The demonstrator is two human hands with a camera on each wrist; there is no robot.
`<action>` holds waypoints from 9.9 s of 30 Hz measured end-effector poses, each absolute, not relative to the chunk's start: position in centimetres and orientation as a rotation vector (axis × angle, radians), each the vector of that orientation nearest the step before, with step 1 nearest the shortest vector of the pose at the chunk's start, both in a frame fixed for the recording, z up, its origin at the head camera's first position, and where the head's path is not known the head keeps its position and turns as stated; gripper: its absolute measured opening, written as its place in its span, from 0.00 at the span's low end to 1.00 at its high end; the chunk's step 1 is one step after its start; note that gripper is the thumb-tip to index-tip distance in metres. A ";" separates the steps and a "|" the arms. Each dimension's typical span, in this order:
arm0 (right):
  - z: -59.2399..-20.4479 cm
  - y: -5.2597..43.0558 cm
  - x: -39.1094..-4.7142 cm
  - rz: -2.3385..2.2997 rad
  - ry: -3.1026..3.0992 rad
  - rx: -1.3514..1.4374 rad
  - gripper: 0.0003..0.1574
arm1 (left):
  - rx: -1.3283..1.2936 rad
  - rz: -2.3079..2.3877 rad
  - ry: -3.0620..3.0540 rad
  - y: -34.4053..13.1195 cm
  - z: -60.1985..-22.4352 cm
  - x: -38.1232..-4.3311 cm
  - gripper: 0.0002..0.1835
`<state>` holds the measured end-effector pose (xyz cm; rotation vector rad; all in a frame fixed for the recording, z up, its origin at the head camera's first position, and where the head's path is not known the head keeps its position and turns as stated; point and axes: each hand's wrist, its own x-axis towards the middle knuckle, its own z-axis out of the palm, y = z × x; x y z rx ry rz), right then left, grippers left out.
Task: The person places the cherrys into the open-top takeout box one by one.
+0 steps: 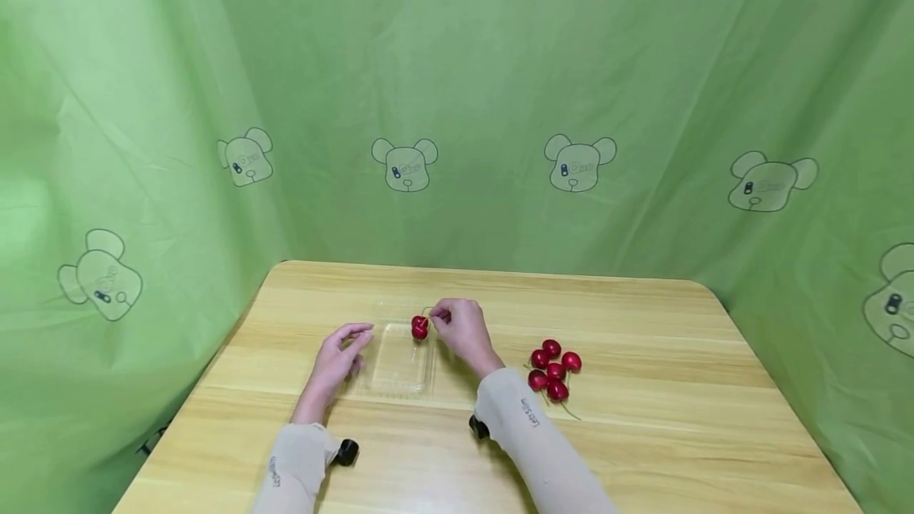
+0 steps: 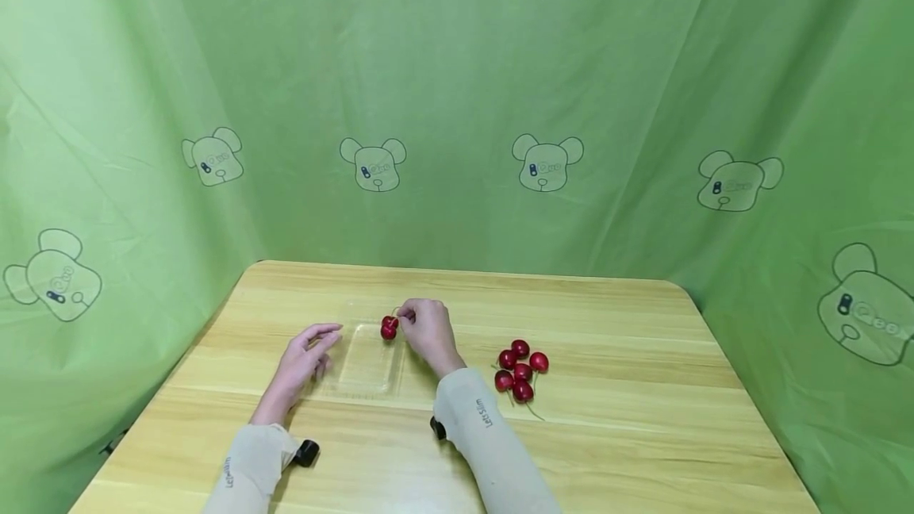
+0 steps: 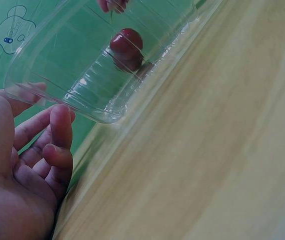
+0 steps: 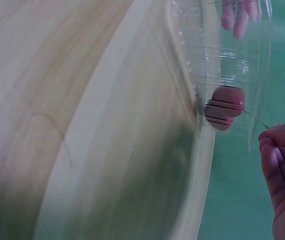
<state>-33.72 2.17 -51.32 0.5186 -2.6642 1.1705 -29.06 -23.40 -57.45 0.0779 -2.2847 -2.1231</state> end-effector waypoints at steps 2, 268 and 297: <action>-51.3 2.1 -33.7 1.159 -2.679 0.520 0.06 | 0.085 -2.136 -2.284 -23.4 -57.2 -29.0 0.21; -49.2 13.6 -28.7 1.811 -2.684 0.203 0.15 | 0.039 -2.099 -2.321 -23.5 -57.3 -29.0 0.23; -50.4 8.0 -29.7 1.814 -2.685 0.326 0.15 | 0.050 -2.108 -2.308 -23.5 -57.4 -29.0 0.23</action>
